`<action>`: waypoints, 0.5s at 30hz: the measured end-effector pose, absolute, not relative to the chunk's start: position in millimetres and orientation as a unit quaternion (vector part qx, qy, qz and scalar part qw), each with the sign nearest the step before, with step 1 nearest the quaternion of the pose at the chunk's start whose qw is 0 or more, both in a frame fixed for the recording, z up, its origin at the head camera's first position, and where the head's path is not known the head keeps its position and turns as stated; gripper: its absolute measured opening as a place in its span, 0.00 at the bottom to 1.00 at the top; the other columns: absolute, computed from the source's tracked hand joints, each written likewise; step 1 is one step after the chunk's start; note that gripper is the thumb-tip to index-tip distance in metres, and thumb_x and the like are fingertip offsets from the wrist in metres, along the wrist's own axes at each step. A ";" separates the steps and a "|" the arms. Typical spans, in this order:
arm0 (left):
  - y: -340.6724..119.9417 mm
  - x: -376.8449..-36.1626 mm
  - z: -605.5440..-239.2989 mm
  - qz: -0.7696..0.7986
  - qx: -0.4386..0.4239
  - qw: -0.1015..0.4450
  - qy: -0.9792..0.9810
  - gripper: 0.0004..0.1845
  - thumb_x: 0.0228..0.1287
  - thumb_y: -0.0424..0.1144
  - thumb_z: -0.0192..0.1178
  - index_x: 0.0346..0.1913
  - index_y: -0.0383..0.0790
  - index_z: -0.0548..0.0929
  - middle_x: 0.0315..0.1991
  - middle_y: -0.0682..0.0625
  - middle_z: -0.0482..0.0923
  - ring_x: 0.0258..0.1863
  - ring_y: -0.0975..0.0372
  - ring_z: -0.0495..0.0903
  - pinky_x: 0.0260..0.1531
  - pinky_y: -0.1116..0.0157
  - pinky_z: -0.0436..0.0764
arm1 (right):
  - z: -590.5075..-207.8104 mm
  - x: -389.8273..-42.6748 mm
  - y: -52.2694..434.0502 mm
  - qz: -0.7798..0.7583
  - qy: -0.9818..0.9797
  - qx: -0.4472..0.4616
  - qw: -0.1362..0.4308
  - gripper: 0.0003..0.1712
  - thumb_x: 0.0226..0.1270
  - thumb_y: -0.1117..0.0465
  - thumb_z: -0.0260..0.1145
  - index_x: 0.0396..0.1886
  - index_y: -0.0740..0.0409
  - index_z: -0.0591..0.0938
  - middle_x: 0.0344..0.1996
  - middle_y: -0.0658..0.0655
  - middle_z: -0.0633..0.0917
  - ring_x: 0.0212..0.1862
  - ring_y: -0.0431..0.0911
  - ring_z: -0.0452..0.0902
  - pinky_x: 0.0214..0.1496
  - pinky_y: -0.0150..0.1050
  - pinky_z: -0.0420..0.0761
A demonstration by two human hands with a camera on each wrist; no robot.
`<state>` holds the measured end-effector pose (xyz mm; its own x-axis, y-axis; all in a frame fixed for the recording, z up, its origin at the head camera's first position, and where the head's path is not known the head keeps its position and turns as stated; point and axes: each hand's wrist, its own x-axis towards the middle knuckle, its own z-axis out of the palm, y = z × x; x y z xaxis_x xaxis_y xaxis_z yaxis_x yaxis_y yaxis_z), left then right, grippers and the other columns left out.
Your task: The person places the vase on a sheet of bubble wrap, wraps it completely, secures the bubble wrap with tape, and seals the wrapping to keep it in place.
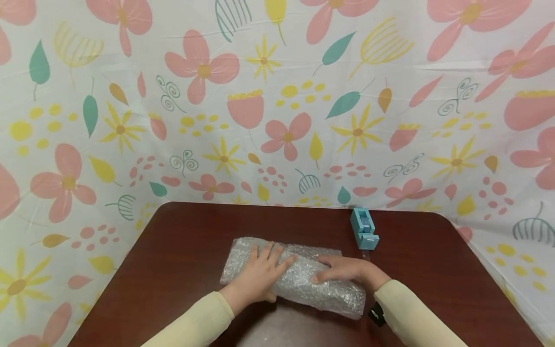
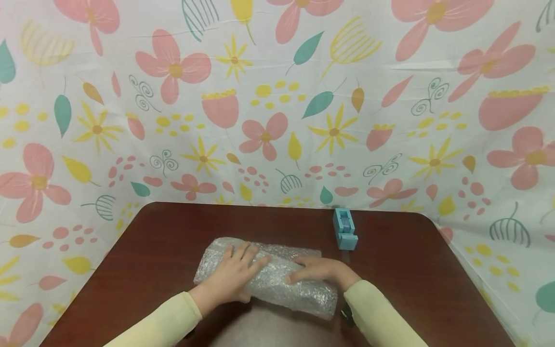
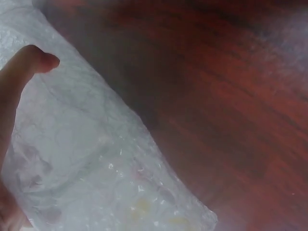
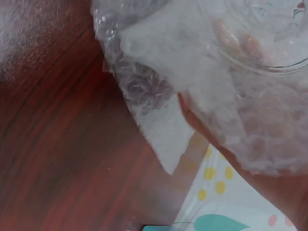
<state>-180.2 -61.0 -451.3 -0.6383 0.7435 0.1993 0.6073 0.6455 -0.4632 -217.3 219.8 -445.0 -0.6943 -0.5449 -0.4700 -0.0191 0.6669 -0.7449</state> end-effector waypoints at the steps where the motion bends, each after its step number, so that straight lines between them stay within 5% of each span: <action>1: -61.3 -181.5 -451.4 0.174 -0.381 0.186 -0.889 0.63 0.36 0.79 0.71 0.77 0.60 0.62 0.70 0.47 0.71 0.68 0.50 0.74 0.59 0.47 0.82 | -445.1 -218.3 219.5 -0.368 0.842 -0.165 0.358 0.51 0.62 0.35 0.68 0.75 0.61 0.67 0.72 0.62 0.72 0.74 0.59 0.67 0.72 0.60 0.72; 8: -63.0 -189.3 -450.5 0.159 -0.396 0.193 -0.884 0.63 0.34 0.79 0.72 0.76 0.58 0.64 0.68 0.47 0.72 0.66 0.50 0.76 0.57 0.46 0.83 | -444.7 -224.1 219.8 -0.367 0.841 -0.162 0.364 0.56 0.64 0.35 0.67 0.80 0.63 0.59 0.78 0.68 0.63 0.79 0.64 0.57 0.75 0.64 0.67; 15: -58.8 -201.0 -447.8 0.143 -0.398 0.146 -0.894 0.61 0.35 0.76 0.75 0.76 0.60 0.64 0.68 0.47 0.73 0.66 0.50 0.76 0.57 0.47 0.83 | -444.3 -224.9 219.3 -0.408 0.836 -0.142 0.339 0.48 0.65 0.38 0.70 0.76 0.56 0.63 0.68 0.66 0.70 0.67 0.58 0.67 0.67 0.61 0.73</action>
